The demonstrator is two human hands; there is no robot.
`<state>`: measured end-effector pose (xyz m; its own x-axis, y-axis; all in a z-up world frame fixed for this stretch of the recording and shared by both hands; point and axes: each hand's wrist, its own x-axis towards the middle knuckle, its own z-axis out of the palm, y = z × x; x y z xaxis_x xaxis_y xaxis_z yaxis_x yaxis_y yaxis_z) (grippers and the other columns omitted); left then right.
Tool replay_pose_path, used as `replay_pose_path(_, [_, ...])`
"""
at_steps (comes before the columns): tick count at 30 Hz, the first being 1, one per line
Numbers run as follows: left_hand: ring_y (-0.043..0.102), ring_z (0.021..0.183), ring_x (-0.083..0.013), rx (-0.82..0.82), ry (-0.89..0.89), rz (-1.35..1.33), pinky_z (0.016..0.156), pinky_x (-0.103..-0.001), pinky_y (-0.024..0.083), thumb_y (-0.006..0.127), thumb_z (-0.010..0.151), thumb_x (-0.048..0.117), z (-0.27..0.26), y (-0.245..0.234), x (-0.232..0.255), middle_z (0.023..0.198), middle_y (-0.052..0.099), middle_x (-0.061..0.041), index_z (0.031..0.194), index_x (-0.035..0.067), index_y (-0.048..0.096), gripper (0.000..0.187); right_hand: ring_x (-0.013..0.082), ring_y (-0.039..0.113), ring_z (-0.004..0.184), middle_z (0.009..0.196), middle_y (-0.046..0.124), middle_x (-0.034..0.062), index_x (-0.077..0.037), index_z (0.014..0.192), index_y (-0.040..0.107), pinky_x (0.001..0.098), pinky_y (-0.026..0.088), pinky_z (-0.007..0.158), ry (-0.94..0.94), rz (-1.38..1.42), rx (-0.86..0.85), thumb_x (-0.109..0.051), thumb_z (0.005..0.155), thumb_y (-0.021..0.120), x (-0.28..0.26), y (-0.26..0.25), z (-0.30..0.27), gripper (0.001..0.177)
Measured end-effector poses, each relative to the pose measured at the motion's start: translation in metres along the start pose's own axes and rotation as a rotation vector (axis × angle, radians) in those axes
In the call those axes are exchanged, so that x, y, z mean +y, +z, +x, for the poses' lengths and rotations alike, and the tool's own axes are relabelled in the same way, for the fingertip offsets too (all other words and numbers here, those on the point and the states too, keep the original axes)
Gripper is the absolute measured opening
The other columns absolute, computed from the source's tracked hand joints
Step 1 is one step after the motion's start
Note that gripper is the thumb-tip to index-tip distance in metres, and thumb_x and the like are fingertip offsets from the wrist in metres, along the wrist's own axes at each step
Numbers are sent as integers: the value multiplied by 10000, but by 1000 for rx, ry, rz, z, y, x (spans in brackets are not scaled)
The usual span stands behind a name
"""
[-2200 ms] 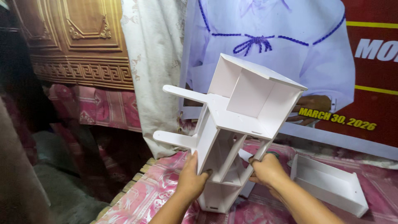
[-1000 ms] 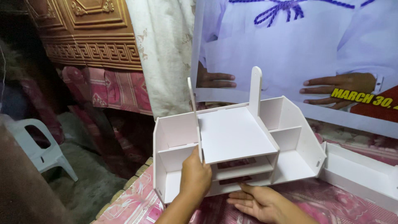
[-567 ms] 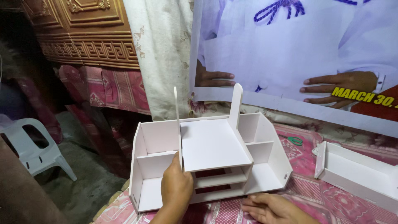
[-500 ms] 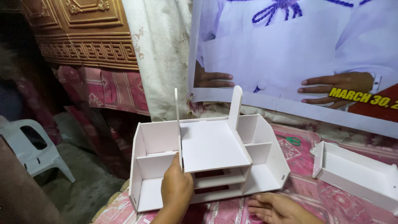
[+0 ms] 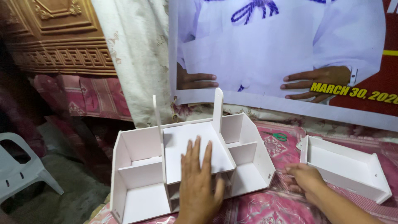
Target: The person assembles a white plastic organizer by inserting divider panels into slots on a multi-compartment base. They adjust the pieces to fit, then use pink-handled scissors to trim a small tab on the organizer.
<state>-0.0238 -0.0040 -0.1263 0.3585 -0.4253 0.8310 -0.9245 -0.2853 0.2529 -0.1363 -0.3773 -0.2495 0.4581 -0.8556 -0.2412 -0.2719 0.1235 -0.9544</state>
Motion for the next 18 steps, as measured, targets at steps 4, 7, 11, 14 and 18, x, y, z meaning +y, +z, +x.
replay_pose_path(4, [228,1529,-439,-32,67,-97,1212,-607,152,718,801,145,39,34,16,1619,314,-230,1465,27,470,718,133,616,683,864,723,48,-76,1172,751,279,475,556,-89,-154,-89,-89,970,628,-5,6,37,236])
replay_pose_path(7, [232,1539,-420,-73,135,-95,1223,-599,158,714,801,152,62,65,23,1622,335,-215,1376,35,573,604,165,610,706,888,716,95,-78,1201,753,311,494,584,-113,-240,-149,-89,946,668,-3,18,67,268])
replay_pose_path(11, [182,1532,-419,-203,119,-28,1201,-605,117,738,754,168,77,96,24,1607,320,-234,1234,22,640,510,175,753,892,1029,820,90,-58,1223,748,305,580,787,-343,-392,-200,-90,894,659,0,41,88,342])
replay_pose_path(14, [163,1524,-425,-234,81,26,1214,-603,92,740,740,190,76,106,22,1582,308,-274,1239,14,649,537,197,749,993,1130,787,110,-78,1258,732,347,563,892,-302,-614,-158,-199,904,709,-1,53,96,375])
replay_pose_path(18, [145,1517,-421,-370,-24,105,1194,-607,75,723,758,233,74,110,22,1568,294,-278,1156,-1,666,465,217,758,977,1128,795,124,-98,1294,704,376,578,883,-300,-599,-265,-220,952,614,2,68,109,374])
